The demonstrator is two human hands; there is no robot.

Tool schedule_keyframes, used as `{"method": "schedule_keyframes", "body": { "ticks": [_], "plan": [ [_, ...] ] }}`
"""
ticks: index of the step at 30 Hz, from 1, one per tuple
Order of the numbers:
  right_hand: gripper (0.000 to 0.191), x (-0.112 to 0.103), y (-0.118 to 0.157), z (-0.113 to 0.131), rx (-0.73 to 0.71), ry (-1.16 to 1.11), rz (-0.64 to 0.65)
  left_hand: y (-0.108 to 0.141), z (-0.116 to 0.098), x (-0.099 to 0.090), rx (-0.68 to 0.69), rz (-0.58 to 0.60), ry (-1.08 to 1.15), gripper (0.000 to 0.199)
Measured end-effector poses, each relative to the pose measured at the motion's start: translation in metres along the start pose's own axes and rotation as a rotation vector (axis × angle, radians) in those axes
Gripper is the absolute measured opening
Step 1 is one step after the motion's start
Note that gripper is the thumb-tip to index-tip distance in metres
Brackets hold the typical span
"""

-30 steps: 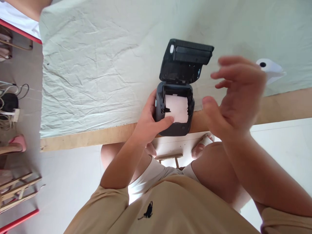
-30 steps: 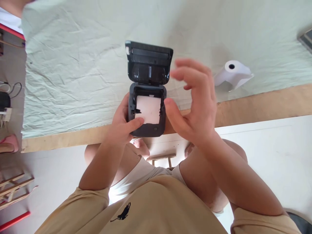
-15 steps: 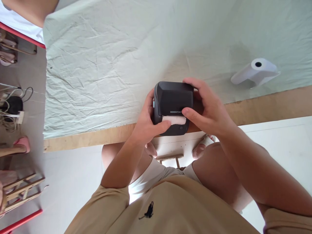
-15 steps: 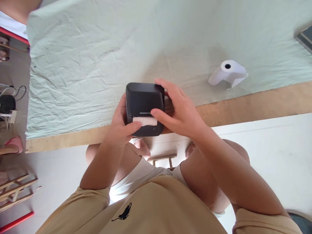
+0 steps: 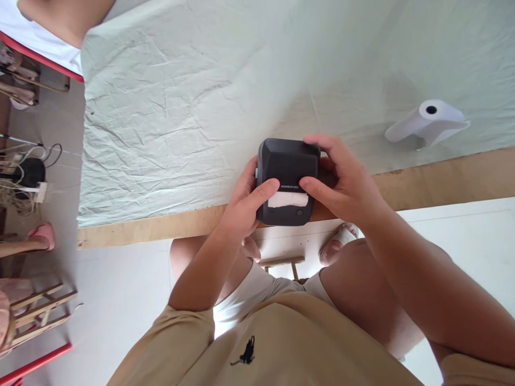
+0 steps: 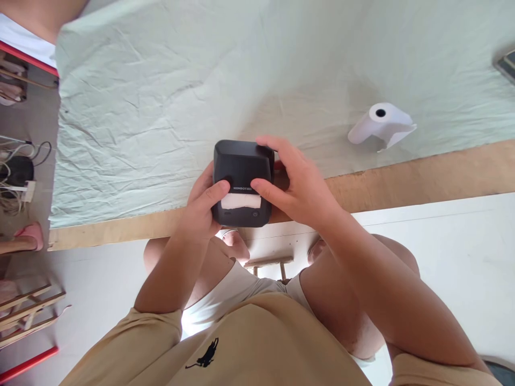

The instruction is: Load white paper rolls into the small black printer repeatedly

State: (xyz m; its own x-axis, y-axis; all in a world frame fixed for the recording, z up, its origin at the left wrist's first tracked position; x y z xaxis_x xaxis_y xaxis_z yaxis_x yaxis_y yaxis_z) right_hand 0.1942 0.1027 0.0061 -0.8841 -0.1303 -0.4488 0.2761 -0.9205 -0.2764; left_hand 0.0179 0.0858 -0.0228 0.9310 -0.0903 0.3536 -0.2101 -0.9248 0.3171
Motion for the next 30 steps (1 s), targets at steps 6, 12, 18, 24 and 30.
{"method": "schedule_keyframes", "body": {
  "ticks": [6,12,18,24,30],
  "plan": [
    [0.053,0.001,0.001,0.003,-0.019,0.042,0.000,-0.004,-0.003,-0.001,0.039,-0.052,0.013,0.055],
    [0.056,-0.011,0.005,0.016,-0.160,0.113,-0.093,-0.006,0.000,-0.008,0.036,-0.142,0.032,0.045],
    [0.064,-0.013,0.007,0.020,-0.157,0.136,-0.052,-0.005,-0.007,-0.010,0.089,-0.149,0.000,0.044],
    [0.056,-0.025,0.009,0.026,-0.165,0.173,-0.136,-0.005,-0.006,-0.011,0.067,-0.164,-0.014,0.041],
    [0.018,-0.042,0.009,0.044,-0.201,-0.007,-0.410,-0.009,0.001,-0.003,0.024,-0.076,0.037,0.051]
  ]
}}
Point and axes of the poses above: each hand's wrist, its own y-axis away from the middle knuckle, its own x-axis out of the palm, z = x × y, the point moved 9 cm from there along -y, towards the middle knuckle, and after that the axes turned 2 degrees about y, right-handed, at the moved point
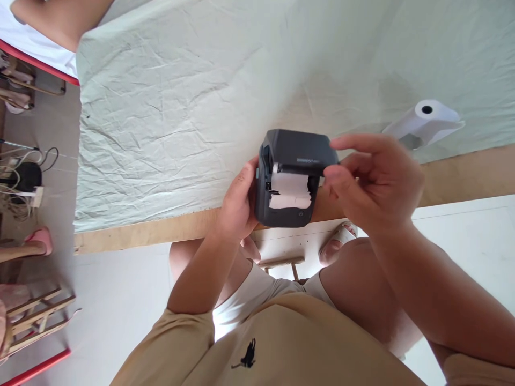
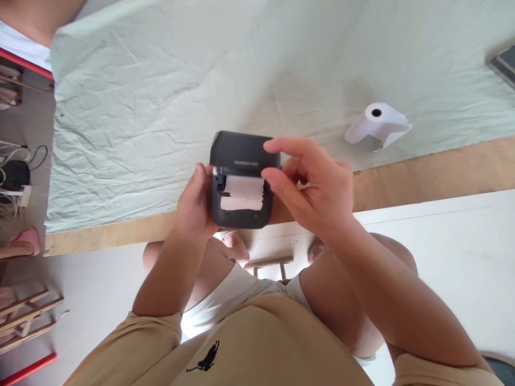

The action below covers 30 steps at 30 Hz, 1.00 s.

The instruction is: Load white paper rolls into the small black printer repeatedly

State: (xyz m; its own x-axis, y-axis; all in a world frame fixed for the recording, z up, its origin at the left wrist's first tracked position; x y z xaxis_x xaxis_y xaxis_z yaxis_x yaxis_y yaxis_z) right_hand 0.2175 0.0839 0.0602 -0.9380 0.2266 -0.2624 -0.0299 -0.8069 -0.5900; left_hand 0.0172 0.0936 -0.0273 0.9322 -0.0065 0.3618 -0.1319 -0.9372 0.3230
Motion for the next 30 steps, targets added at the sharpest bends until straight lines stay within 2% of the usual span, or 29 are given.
{"method": "schedule_keyframes", "body": {
  "ticks": [3,5,8,10,12,14,17,19,22,24,26,30],
  "plan": [
    [0.012,-0.006,-0.004,0.005,0.023,-0.059,-0.160,0.002,-0.002,0.002,0.028,0.041,-0.049,0.047],
    [0.015,-0.003,-0.007,0.015,-0.039,0.068,-0.159,0.004,-0.005,0.001,0.042,0.028,-0.097,0.048],
    [0.022,0.016,-0.011,0.028,-0.171,0.465,0.019,0.006,-0.007,0.004,0.038,0.030,-0.126,0.055],
    [0.022,0.030,-0.012,0.020,-0.149,0.642,0.210,0.007,-0.008,0.008,0.032,0.047,-0.126,0.058],
    [0.013,0.039,-0.012,0.009,-0.081,0.670,0.384,0.007,-0.009,0.010,0.028,0.063,-0.124,0.057],
    [0.004,0.043,-0.013,0.004,-0.036,0.612,0.492,0.007,-0.009,0.010,0.027,0.074,-0.123,0.056],
    [0.022,0.038,-0.016,0.001,0.088,0.435,0.572,0.007,-0.007,0.007,0.024,0.069,-0.118,0.056],
    [0.030,0.026,-0.019,-0.002,0.214,0.202,0.514,0.006,-0.006,0.003,0.025,0.036,-0.105,0.053],
    [0.033,-0.006,-0.022,-0.022,0.403,-0.163,0.194,0.005,-0.005,-0.001,0.028,-0.003,-0.082,0.053],
    [0.033,-0.021,-0.016,-0.046,0.510,-0.234,0.016,0.004,-0.004,0.000,0.017,0.002,-0.075,0.055],
    [0.030,-0.024,-0.012,-0.064,0.527,-0.125,-0.004,0.004,-0.004,0.001,0.005,0.004,-0.066,0.056],
    [0.018,-0.020,-0.015,-0.067,0.268,0.278,0.097,0.004,-0.003,0.002,-0.008,0.008,-0.046,0.057]
  ]
}}
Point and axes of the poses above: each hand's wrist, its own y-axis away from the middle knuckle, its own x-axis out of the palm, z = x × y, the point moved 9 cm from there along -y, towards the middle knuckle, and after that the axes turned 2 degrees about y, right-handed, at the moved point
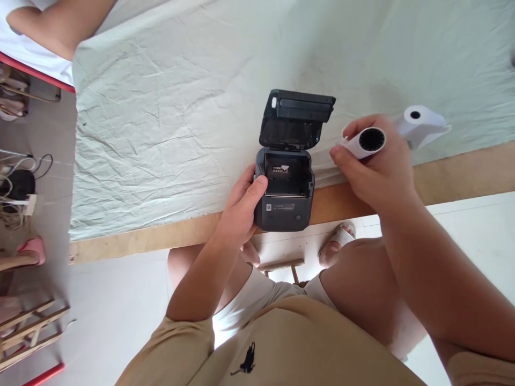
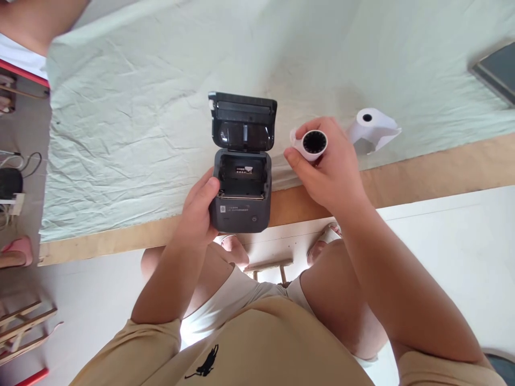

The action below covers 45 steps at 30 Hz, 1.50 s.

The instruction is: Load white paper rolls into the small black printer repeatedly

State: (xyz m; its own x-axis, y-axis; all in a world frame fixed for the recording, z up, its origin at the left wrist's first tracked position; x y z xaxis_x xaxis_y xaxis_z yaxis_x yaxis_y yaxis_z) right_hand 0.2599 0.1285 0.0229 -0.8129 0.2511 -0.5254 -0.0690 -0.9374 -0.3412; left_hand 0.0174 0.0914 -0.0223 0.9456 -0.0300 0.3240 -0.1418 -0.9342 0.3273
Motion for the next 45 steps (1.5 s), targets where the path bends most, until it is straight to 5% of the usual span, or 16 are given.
{"method": "schedule_keyframes", "body": {
  "ticks": [4,9,17,19,24,29,32,34,37,39,45],
  "plan": [
    [0.023,0.002,0.000,0.003,-0.180,0.204,0.009,0.000,0.000,0.001,0.005,0.014,0.000,0.058],
    [0.045,-0.007,0.001,-0.006,-0.173,0.370,0.042,-0.001,-0.001,0.002,0.003,0.020,0.000,0.063],
    [0.044,-0.007,0.012,-0.002,-0.108,0.395,0.125,0.000,0.000,-0.001,0.004,0.007,-0.031,0.060],
    [0.043,-0.016,0.012,0.001,-0.157,0.415,0.051,0.000,-0.001,-0.001,0.008,0.008,-0.033,0.059],
    [0.051,-0.078,0.010,-0.003,-0.488,0.520,-0.371,0.000,-0.002,0.000,0.011,0.003,-0.034,0.056],
    [0.090,-0.076,-0.018,-0.088,-0.064,0.614,-0.063,0.000,-0.002,0.000,0.006,-0.009,-0.050,0.059],
    [0.099,-0.070,-0.015,-0.098,0.078,0.525,-0.060,0.001,-0.001,-0.001,-0.003,-0.010,-0.059,0.059],
    [0.088,-0.074,-0.012,-0.082,0.019,0.413,-0.191,0.001,-0.001,0.000,-0.012,-0.011,-0.051,0.058],
    [0.065,-0.085,0.001,-0.038,-0.253,0.183,-0.440,0.001,0.000,-0.001,-0.023,-0.019,-0.033,0.057],
    [0.059,-0.082,0.013,-0.007,-0.387,0.085,-0.498,0.001,0.000,0.000,-0.013,-0.011,-0.032,0.057],
    [0.034,-0.011,0.037,0.084,-0.476,0.005,-0.152,0.002,-0.002,0.004,0.004,0.044,-0.051,0.063]
  ]
}}
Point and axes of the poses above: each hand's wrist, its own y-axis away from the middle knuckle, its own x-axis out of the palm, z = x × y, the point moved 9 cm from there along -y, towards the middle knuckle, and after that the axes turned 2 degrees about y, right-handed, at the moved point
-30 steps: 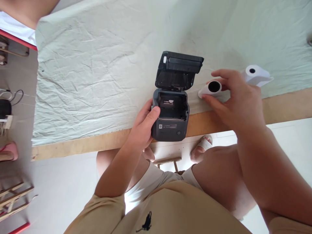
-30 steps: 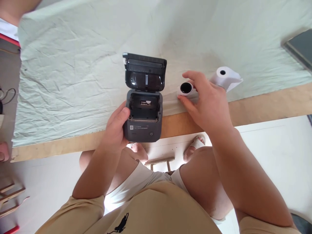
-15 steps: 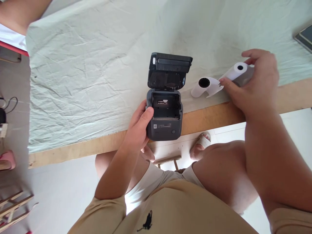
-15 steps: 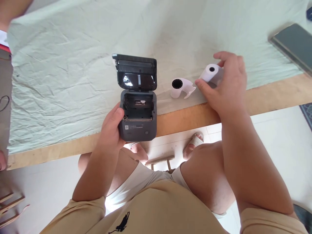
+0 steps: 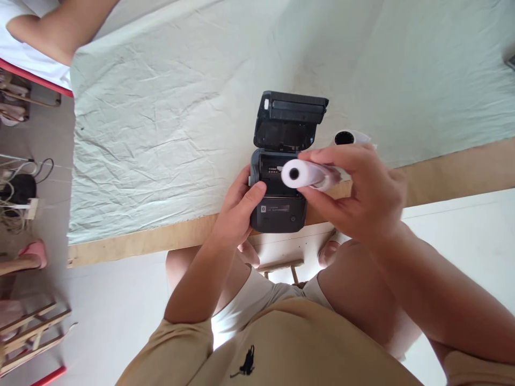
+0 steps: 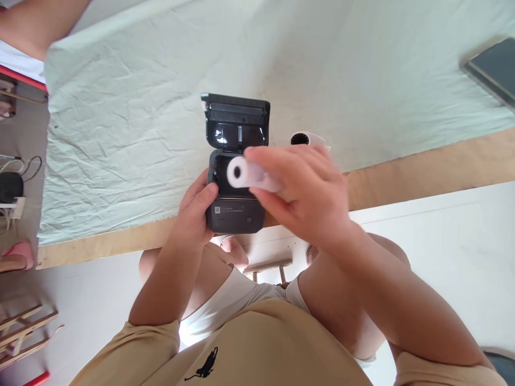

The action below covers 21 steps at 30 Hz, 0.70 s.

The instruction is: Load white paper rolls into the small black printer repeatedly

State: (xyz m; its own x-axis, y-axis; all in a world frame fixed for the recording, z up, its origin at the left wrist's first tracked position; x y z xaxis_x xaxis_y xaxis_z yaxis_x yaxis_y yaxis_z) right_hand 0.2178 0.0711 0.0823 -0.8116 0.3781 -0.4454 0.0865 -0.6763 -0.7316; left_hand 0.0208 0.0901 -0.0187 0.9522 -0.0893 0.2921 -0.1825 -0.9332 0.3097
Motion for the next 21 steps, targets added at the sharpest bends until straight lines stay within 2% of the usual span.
{"method": "schedule_keyframes", "body": {
  "ticks": [2,6,11,16,19,21],
  "plan": [
    [0.030,0.019,-0.003,0.011,0.006,0.038,0.072,0.000,-0.001,0.001,-0.005,0.004,-0.008,0.067],
    [0.021,0.040,-0.006,0.005,-0.006,0.121,0.139,0.001,-0.002,0.001,-0.002,-0.002,-0.017,0.065],
    [0.024,0.036,-0.004,0.008,-0.062,0.099,0.102,0.001,-0.004,0.003,0.011,0.001,0.000,0.063],
    [0.012,0.039,0.007,0.019,-0.066,-0.008,0.192,0.000,-0.001,0.001,0.005,0.031,-0.016,0.064],
    [0.004,0.021,0.002,0.010,-0.025,0.008,0.020,0.001,0.002,-0.006,0.007,0.025,-0.054,0.063],
    [0.024,0.010,-0.005,0.001,0.003,0.104,-0.062,0.002,0.003,-0.008,0.018,0.040,-0.084,0.063]
  ]
}}
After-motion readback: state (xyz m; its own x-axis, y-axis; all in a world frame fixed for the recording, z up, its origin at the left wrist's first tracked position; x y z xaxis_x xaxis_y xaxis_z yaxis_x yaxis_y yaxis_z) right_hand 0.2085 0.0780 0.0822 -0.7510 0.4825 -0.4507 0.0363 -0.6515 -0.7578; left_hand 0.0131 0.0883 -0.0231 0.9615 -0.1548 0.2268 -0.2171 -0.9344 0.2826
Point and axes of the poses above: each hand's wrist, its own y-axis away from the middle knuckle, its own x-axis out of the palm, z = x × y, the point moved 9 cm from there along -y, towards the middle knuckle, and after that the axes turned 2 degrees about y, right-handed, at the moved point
